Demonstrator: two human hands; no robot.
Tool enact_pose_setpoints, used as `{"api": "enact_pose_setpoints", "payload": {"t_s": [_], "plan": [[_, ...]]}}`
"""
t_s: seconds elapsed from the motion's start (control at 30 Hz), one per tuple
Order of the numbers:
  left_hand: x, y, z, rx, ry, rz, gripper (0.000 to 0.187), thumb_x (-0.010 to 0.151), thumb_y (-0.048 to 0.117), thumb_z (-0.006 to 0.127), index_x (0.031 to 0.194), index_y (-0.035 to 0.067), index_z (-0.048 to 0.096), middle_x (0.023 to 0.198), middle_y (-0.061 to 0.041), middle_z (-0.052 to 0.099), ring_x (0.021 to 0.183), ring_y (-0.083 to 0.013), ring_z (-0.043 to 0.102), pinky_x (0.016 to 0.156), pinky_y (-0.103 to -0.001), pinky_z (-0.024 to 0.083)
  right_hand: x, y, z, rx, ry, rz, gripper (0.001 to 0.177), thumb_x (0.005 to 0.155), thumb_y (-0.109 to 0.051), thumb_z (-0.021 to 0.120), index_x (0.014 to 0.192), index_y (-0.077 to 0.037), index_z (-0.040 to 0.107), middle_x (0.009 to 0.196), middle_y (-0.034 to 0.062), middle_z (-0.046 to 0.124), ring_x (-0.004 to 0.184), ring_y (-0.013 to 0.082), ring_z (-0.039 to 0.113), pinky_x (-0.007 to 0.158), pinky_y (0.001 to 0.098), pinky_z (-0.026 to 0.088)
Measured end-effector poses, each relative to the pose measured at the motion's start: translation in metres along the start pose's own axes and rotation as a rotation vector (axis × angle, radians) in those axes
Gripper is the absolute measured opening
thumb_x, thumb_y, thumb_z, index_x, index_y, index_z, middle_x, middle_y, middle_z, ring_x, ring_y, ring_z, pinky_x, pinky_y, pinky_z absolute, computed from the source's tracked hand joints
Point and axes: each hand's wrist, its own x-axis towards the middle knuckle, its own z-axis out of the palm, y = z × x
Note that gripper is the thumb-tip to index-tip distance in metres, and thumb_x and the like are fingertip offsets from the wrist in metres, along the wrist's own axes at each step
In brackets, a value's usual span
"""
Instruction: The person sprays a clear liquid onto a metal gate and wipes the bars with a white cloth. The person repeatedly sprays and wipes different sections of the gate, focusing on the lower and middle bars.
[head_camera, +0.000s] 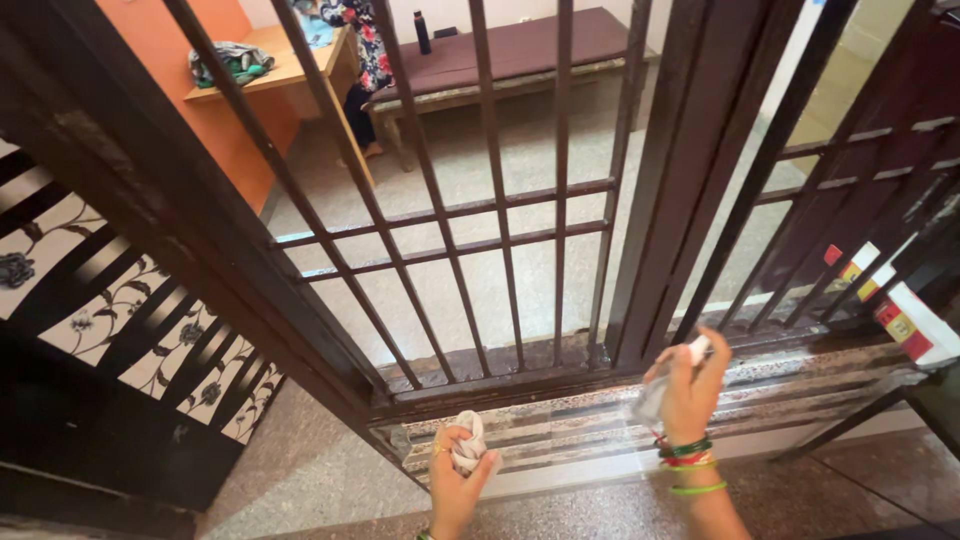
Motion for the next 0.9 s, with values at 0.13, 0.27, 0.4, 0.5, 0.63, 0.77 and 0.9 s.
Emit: {"api": "enact_pose_setpoints", "payload": {"t_s": [0.13, 0.27, 0.4, 0.5, 0.63, 0.77, 0.9], "plan": [[0.007, 0.001, -0.011, 0.059, 0.039, 0.092, 0.043, 0.077, 0.005, 0.084, 0.108, 0.008, 0.055, 0.090, -0.001, 0.058, 0.076, -0.0072, 0.054, 0.065, -0.024, 0.048, 0.022, -0.020, 0.004, 0.035, 0.115, 0.052, 0.029, 0.110, -0.012, 0.047, 0.138, -0.010, 0.040, 0.081, 0.0076, 0.058, 0.059, 0.0185, 0.061, 0.053, 0.0341, 0.054], [0.004, 0.005, -0.022, 0.117, 0.065, 0.167, 0.041, 0.077, 0.005, 0.084, 0.107, 0.008, 0.057, 0.091, -0.002, 0.058, 0.078, -0.0082, 0.054, 0.067, -0.024, 0.048, 0.033, -0.028, 0.014, 0.109, 0.093, -0.005, 0.032, 0.113, -0.011, 0.046, 0.143, -0.011, 0.036, 0.086, 0.0082, 0.058, 0.064, 0.0184, 0.061, 0.059, 0.0352, 0.055], [-0.002, 0.014, -0.031, 0.108, 0.088, 0.160, 0.038, 0.078, 0.006, 0.084, 0.106, 0.007, 0.058, 0.091, -0.002, 0.058, 0.079, -0.0095, 0.055, 0.068, -0.026, 0.048, 0.035, -0.031, 0.030, 0.130, 0.060, 0.027, 0.031, 0.112, -0.011, 0.046, 0.142, -0.010, 0.036, 0.084, 0.0094, 0.056, 0.061, 0.0191, 0.059, 0.057, 0.0350, 0.053], [-0.004, 0.020, -0.039, 0.136, 0.129, 0.113, 0.038, 0.076, 0.006, 0.083, 0.105, 0.008, 0.058, 0.089, -0.001, 0.058, 0.076, -0.0098, 0.055, 0.067, -0.026, 0.048, 0.033, -0.033, 0.045, 0.134, 0.003, -0.036, 0.034, 0.114, -0.011, 0.045, 0.146, -0.010, 0.035, 0.088, 0.0099, 0.057, 0.065, 0.0191, 0.060, 0.061, 0.0339, 0.053], [-0.004, 0.023, -0.048, 0.135, 0.183, 0.124, 0.038, 0.076, 0.006, 0.083, 0.105, 0.007, 0.059, 0.088, -0.002, 0.060, 0.077, -0.0100, 0.057, 0.068, -0.026, 0.049, 0.035, -0.038, 0.062, 0.213, -0.018, -0.027, 0.049, 0.109, -0.010, 0.037, 0.159, -0.012, 0.036, 0.098, 0.0079, 0.061, 0.065, 0.0164, 0.062, 0.063, 0.0312, 0.055], [-0.004, 0.026, -0.052, 0.095, 0.169, 0.152, 0.037, 0.078, 0.006, 0.082, 0.105, 0.006, 0.058, 0.095, -0.004, 0.057, 0.081, -0.0113, 0.057, 0.070, -0.026, 0.049, 0.031, -0.043, 0.073, 0.081, -0.037, -0.146, 0.055, 0.111, -0.006, 0.047, 0.164, -0.010, 0.030, 0.105, 0.0098, 0.061, 0.077, 0.0147, 0.062, 0.069, 0.0313, 0.055], [-0.007, 0.025, -0.055, 0.069, 0.175, 0.099, 0.036, 0.078, 0.006, 0.082, 0.105, 0.006, 0.058, 0.094, -0.003, 0.057, 0.079, -0.0115, 0.057, 0.066, -0.027, 0.051, 0.036, -0.042, 0.075, 0.038, 0.046, -0.266, 0.057, 0.111, -0.001, 0.056, 0.162, -0.009, 0.030, 0.109, 0.0097, 0.056, 0.083, 0.0149, 0.060, 0.076, 0.0335, 0.055]]}}
